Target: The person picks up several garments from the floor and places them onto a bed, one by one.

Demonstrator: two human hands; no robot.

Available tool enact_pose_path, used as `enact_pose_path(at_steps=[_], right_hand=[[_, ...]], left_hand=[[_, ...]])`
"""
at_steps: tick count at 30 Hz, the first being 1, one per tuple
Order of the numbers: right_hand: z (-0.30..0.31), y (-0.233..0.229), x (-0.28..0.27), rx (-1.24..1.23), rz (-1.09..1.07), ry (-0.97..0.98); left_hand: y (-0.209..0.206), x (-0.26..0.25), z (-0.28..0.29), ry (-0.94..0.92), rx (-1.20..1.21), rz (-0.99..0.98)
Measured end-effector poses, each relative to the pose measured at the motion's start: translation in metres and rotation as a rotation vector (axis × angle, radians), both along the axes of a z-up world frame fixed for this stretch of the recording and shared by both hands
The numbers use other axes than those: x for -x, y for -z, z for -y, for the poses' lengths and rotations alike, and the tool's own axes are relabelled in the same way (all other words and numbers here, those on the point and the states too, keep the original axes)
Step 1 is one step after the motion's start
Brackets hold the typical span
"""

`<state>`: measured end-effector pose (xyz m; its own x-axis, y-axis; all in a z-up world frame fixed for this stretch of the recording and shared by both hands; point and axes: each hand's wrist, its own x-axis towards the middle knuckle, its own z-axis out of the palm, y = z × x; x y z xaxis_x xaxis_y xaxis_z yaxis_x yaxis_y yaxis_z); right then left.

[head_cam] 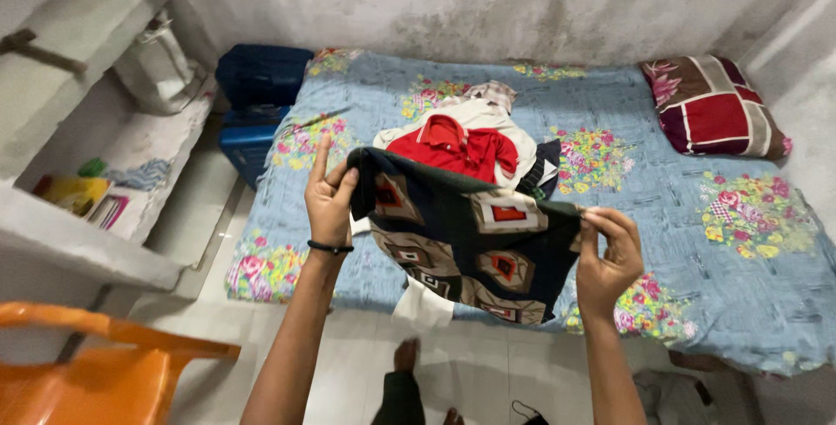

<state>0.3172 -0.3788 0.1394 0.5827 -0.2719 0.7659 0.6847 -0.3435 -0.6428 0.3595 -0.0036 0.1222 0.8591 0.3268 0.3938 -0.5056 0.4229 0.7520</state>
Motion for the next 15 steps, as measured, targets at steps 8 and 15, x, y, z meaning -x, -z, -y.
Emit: enact_pose_path(at_steps=[8, 15], right_hand=[[-0.022, 0.013, -0.168, -0.027, -0.04, 0.075], [-0.007, 0.107, -0.341, 0.423, -0.214, 0.399]], left_hand=[[0.009, -0.197, -0.014, 0.07, -0.103, 0.09], [0.146, -0.393, -0.011, -0.112, -1.156, 0.157]])
